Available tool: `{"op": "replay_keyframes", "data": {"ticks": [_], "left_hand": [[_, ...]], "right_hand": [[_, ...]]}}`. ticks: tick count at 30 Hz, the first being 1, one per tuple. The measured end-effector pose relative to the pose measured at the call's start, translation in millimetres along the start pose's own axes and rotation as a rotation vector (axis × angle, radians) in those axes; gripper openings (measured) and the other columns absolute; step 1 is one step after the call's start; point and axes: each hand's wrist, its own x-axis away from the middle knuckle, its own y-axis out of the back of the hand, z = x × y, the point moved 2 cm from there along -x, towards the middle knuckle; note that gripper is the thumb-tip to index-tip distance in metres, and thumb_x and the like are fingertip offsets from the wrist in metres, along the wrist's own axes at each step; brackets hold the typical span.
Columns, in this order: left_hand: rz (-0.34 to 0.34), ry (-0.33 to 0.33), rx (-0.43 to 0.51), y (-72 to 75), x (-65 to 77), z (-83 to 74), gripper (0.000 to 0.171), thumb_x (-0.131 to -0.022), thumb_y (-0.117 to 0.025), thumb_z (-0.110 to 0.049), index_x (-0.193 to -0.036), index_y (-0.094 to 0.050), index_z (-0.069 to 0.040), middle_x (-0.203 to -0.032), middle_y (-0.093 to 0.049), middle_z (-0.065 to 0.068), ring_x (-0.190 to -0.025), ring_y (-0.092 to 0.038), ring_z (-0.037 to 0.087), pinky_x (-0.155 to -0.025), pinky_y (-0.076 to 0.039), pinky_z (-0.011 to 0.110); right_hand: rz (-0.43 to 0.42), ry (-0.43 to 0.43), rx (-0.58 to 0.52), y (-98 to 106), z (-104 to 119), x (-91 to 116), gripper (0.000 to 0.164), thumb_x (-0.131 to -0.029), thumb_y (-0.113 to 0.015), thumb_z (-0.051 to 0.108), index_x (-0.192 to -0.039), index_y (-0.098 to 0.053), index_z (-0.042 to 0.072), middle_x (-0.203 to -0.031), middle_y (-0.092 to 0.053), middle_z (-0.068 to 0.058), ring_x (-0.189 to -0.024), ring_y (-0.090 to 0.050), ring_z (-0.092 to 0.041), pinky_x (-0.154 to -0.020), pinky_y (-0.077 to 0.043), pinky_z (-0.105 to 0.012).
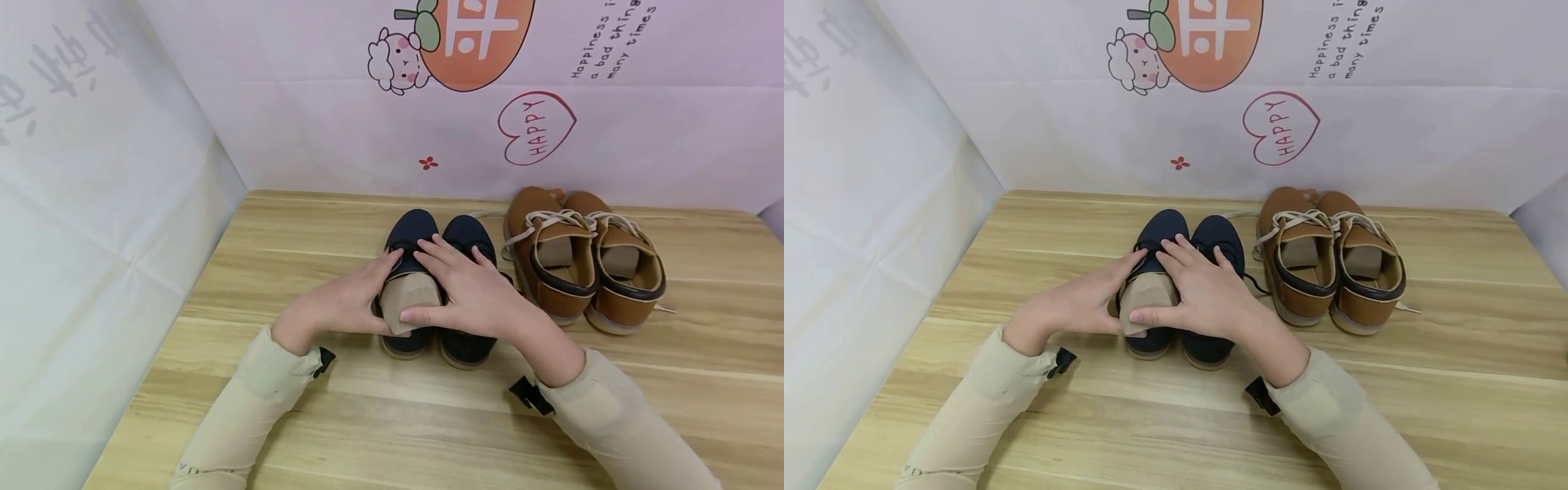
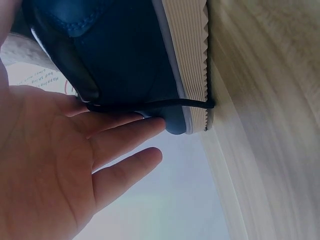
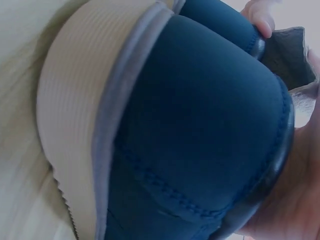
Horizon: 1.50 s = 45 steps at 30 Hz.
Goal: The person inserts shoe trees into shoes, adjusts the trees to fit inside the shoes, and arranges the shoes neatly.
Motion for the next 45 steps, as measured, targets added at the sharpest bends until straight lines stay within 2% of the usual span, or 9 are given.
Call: {"op": "replay_keyframes", "data": {"ticks": [15, 34, 45], "left_hand": [[-0.009, 0.004, -0.007, 1.6, 0.1, -1.1, 0.121, -0.079, -0.072, -0.065, -0.161, 0.002, -0.013, -0.168, -0.005, 0.011, -0.155, -0.012, 0.023, -0.124, -0.023, 0.043], [0.033, 0.024, -0.01, 2.6, 2.1, -1.8, 0.122, -0.081, -0.069, -0.066, -0.16, 0.007, -0.014, -0.169, 0.001, 0.009, -0.156, -0.008, 0.022, -0.125, -0.02, 0.043], [0.028, 0.012, -0.011, 1.6, 2.7, -1.9, 0.122, -0.081, -0.07, -0.066, -0.16, 0.006, -0.012, -0.169, 0.001, 0.01, -0.156, -0.009, 0.022, -0.124, -0.021, 0.042]], "right_hand": [[-0.049, -0.002, 0.044, -4, 1, -6, 0.099, -0.08, -0.051, 0.084, -0.152, -0.043, 0.017, -0.164, -0.029, -0.003, -0.156, -0.013, -0.023, -0.116, -0.017, -0.07], [-0.106, -0.003, 0.051, -8, 0, -12, 0.094, -0.079, -0.057, 0.08, -0.146, -0.052, 0.014, -0.16, -0.037, -0.007, -0.152, -0.027, -0.028, -0.117, -0.022, -0.066], [-0.136, 0.001, 0.048, -10, 0, -13, 0.092, -0.078, -0.062, 0.077, -0.143, -0.055, 0.012, -0.157, -0.04, -0.01, -0.149, -0.032, -0.029, -0.116, -0.027, -0.064]]}}
